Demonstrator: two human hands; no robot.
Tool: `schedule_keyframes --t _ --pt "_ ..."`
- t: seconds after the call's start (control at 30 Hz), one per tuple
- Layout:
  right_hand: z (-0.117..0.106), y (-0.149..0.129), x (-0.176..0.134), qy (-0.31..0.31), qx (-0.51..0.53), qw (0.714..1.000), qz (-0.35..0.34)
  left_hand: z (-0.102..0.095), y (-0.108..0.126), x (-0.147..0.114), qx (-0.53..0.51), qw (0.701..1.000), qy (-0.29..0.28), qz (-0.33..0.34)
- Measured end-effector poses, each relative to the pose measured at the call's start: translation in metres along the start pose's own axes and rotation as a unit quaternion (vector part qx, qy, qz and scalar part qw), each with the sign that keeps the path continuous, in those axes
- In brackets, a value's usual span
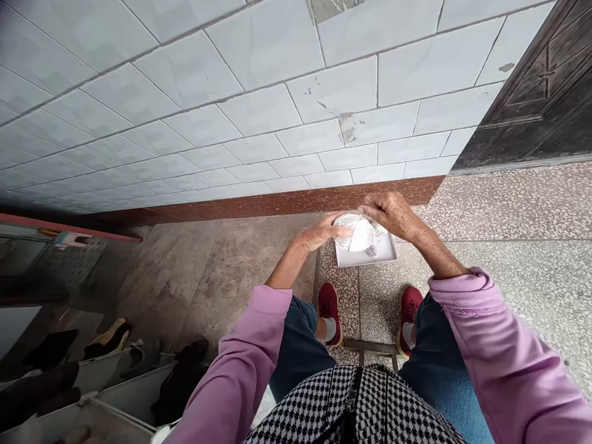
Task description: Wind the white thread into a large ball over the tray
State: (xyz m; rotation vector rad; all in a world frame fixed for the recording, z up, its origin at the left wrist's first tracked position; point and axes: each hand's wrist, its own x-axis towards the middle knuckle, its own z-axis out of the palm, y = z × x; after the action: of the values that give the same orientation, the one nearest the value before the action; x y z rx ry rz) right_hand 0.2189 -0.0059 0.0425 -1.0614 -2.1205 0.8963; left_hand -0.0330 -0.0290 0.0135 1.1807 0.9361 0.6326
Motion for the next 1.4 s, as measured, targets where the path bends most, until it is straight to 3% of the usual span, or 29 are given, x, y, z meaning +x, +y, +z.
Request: schedule_keyframes --t 0.07,0.13,0.3,0.47,0.77,0.9,0.97,1.2,1.4 --pt "0.002 0.006 0.003 0.012 0.040 0.999 0.004 0.004 0.001 -0.004 -0.049 0.998 -0.047 -0.016" --pt "0.007 0.011 0.008 0.025 0.071 0.997 0.011 0.006 0.002 -0.006 -0.088 0.994 -0.057 -0.017" --pt "0.032 0.017 0.019 0.062 0.122 0.990 0.022 0.006 0.001 -0.003 -0.179 0.983 0.029 0.022" --pt "0.052 0.014 0.024 0.104 0.089 0.990 0.044 0.000 0.002 0.007 -0.245 0.960 0.114 0.069" --pt "0.061 0.005 0.016 0.014 0.017 0.999 0.030 -0.011 -0.007 0.019 -0.228 0.945 0.214 0.096" --pt "0.058 -0.004 0.006 -0.047 -0.004 0.999 0.018 -0.023 -0.013 0.027 -0.171 0.933 0.300 0.099" --pt "0.054 -0.009 0.001 -0.061 0.002 0.998 0.007 -0.026 -0.014 0.028 -0.124 0.936 0.313 0.106" --pt "0.023 -0.017 -0.003 -0.026 -0.015 1.000 0.003 -0.020 -0.011 0.020 0.068 0.958 0.253 0.119" --pt "0.014 -0.007 -0.002 -0.017 -0.021 1.000 0.004 -0.018 -0.009 0.010 0.068 0.995 0.064 0.038"
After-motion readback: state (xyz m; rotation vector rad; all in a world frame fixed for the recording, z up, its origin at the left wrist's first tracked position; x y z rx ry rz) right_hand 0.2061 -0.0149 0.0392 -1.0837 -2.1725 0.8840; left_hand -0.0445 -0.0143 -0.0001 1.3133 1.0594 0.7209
